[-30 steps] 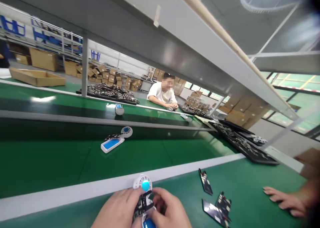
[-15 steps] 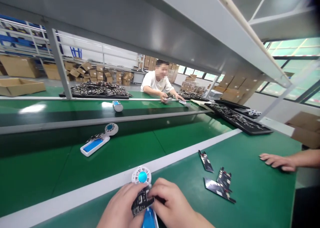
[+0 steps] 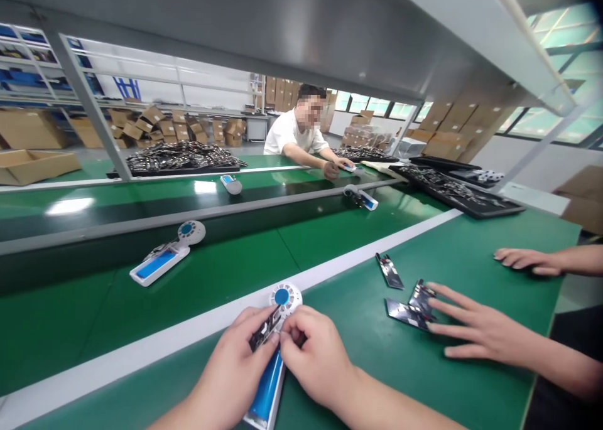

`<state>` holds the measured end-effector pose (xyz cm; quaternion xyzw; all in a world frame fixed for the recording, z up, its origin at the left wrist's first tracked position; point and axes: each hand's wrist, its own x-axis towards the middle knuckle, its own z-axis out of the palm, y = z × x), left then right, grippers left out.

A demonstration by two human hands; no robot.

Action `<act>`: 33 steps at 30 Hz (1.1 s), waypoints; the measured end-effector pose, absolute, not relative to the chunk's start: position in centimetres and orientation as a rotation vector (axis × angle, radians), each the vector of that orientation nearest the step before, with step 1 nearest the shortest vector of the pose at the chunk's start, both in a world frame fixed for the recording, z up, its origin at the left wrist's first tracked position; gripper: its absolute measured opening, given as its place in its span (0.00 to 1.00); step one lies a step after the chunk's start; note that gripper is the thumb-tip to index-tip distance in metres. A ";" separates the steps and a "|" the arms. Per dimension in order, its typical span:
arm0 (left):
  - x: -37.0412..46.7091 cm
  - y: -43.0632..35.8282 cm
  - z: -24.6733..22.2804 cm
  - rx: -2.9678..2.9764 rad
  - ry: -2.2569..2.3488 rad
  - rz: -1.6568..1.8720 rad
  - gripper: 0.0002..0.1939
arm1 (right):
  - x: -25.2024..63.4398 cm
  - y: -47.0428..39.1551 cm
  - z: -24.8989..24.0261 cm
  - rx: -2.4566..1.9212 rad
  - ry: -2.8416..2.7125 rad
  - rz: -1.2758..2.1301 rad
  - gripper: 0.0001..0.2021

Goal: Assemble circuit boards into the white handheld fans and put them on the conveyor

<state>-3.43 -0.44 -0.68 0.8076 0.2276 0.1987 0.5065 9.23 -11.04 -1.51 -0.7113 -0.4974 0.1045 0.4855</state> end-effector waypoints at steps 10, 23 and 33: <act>-3.7 -0.3 -1.4 1.879 0.772 0.420 0.19 | 8.9 -10.8 -1.0 -1.755 -1.152 0.217 0.05; -4.0 -0.4 -2.0 2.309 0.572 0.605 0.16 | 8.7 -10.8 -0.9 -1.810 -1.071 0.176 0.06; -4.2 -0.3 -1.9 2.460 0.472 0.688 0.14 | 8.7 -10.8 -0.9 -1.825 -1.099 0.143 0.06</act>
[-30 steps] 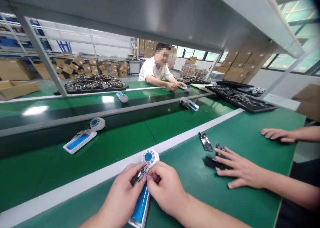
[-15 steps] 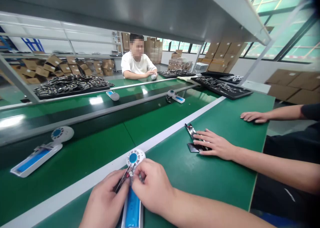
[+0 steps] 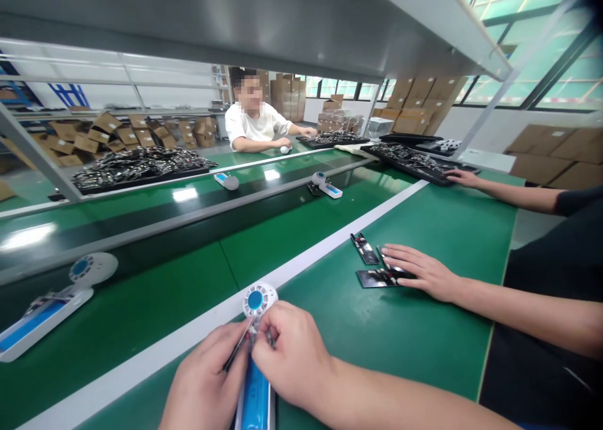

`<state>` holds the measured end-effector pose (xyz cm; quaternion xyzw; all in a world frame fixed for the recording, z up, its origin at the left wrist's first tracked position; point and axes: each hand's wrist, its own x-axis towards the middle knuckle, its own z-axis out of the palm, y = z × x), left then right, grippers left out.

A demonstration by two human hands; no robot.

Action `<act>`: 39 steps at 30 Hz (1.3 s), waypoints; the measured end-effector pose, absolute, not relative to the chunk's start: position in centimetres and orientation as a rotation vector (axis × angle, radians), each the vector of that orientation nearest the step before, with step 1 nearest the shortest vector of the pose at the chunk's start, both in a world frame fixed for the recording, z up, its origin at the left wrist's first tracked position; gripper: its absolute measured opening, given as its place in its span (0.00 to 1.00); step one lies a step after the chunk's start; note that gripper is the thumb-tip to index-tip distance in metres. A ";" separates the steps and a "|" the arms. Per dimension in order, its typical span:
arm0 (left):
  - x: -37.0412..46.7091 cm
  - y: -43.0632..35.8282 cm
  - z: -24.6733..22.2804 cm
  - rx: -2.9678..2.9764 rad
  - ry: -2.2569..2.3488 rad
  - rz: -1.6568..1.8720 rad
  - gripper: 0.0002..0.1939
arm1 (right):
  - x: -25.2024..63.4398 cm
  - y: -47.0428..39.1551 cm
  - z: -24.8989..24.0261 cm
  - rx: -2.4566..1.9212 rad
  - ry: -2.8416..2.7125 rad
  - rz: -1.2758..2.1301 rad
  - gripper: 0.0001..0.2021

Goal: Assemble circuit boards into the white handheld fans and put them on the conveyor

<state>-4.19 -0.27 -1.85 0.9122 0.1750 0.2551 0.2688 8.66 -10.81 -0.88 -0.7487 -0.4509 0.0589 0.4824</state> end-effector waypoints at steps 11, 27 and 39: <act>-4.2 0.1 -2.0 2.563 0.347 0.737 0.15 | 8.8 -10.9 -0.9 -1.839 -1.141 0.106 0.07; -4.1 -0.1 -1.8 2.612 0.270 0.739 0.16 | 8.6 -10.9 -1.3 -1.894 -1.203 0.009 0.05; -4.4 0.5 -0.7 2.614 0.135 0.703 0.17 | 8.8 -11.4 -1.0 -1.831 -1.350 -0.056 0.07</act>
